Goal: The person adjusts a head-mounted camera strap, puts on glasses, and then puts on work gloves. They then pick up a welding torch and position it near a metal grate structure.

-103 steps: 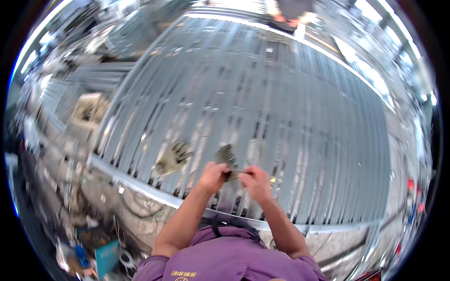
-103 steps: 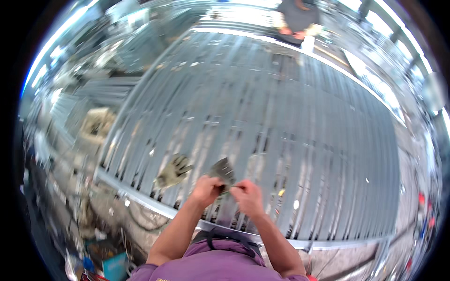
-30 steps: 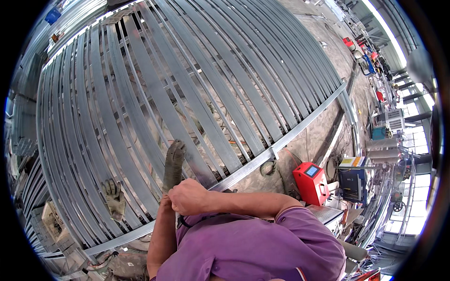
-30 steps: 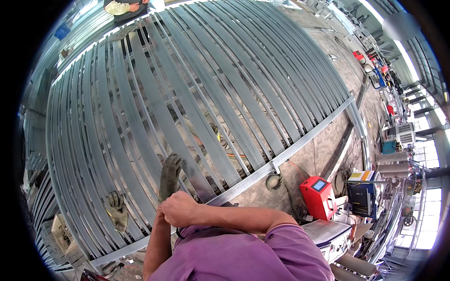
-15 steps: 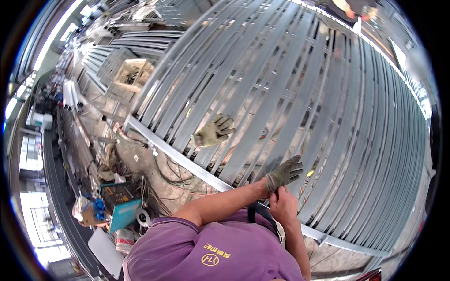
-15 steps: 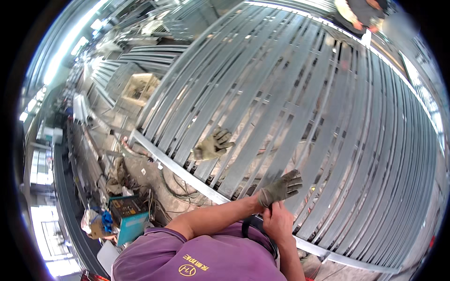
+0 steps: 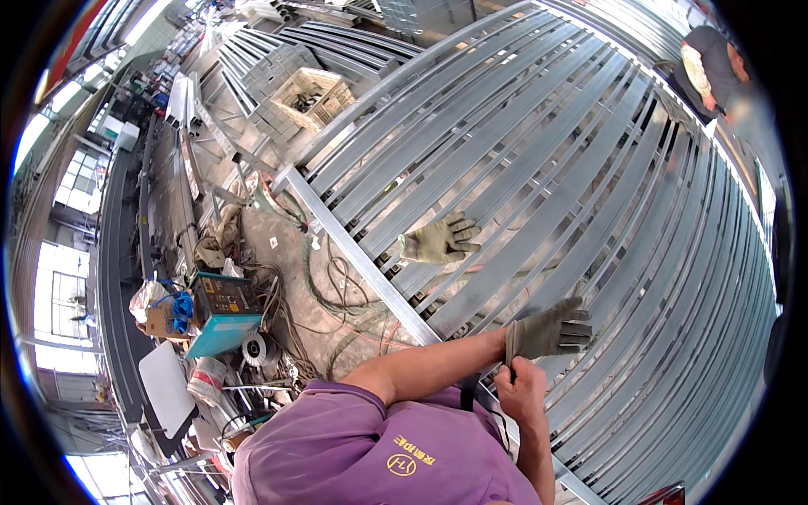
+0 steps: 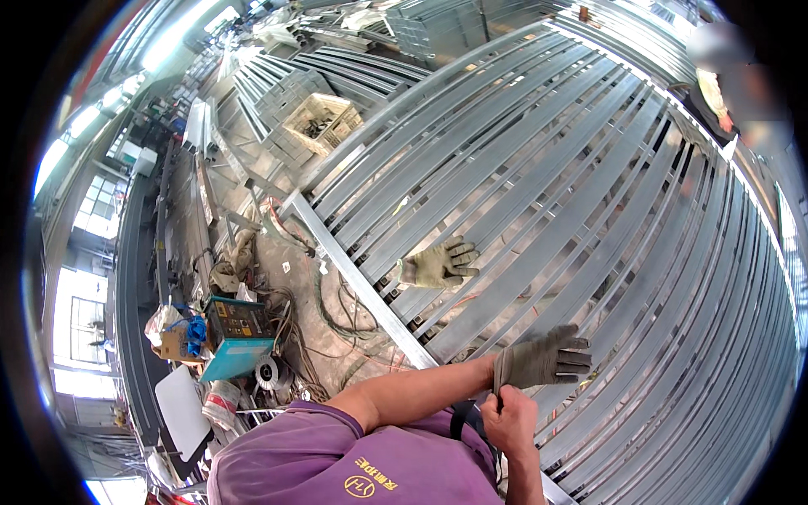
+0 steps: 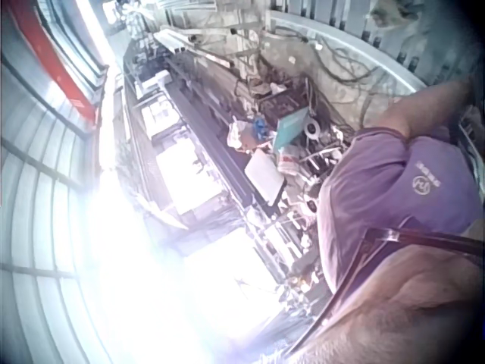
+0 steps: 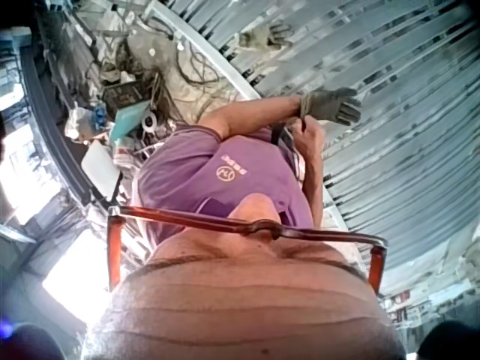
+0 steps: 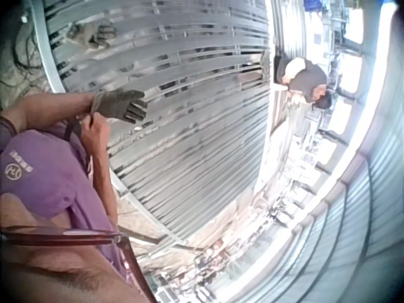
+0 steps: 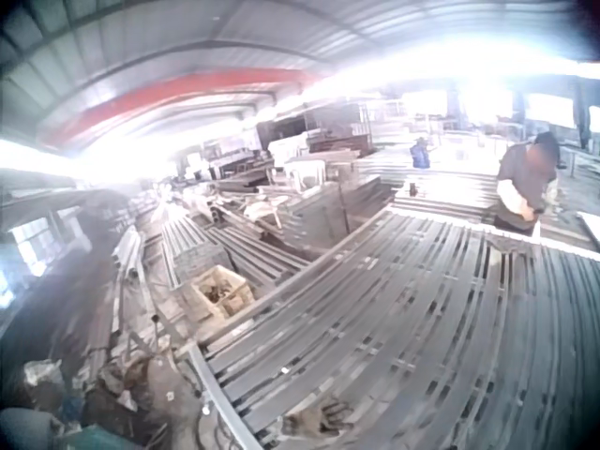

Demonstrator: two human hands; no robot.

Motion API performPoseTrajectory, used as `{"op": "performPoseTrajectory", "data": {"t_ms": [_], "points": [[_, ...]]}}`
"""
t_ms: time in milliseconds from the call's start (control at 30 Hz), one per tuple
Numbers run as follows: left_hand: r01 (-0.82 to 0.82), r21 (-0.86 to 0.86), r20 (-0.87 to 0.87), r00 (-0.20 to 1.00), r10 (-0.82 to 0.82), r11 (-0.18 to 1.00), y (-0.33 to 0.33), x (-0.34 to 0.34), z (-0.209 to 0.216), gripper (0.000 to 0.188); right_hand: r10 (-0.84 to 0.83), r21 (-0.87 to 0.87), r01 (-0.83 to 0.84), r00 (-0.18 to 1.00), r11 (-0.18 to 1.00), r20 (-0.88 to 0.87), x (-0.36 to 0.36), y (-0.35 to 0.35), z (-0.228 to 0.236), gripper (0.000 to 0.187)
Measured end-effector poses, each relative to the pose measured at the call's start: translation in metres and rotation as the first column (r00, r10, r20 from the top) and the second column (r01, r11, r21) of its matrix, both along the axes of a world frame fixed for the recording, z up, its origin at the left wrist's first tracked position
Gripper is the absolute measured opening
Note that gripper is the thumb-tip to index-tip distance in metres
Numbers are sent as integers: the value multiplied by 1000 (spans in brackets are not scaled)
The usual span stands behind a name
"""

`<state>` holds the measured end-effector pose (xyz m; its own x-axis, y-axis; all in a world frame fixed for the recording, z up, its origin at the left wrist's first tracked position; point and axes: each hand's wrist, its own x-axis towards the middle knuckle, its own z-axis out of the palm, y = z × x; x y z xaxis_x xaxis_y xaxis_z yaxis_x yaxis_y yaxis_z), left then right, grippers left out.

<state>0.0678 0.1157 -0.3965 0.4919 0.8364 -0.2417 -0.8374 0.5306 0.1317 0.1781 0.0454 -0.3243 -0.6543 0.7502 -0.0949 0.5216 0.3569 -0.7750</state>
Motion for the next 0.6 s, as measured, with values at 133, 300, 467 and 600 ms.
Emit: {"op": "performPoseTrajectory", "data": {"t_ms": [133,300,467,600], "points": [[-8,44,-141,990,15,999,4,-13,5,62,6,-17,-7,1000,1000,-31,-11,1,12,20],[-102,-75,-137,986,91,992,-1,-17,4,64,64,-5,-64,998,998,-11,-15,2,10,22],[-142,-92,-39,989,139,986,-3,-28,-18,61,47,-39,-49,998,998,-30,-19,1,11,24],[-96,150,-637,752,171,984,-12,-37,-51,79,83,-67,-82,996,994,10,-29,-13,-8,23]]}}
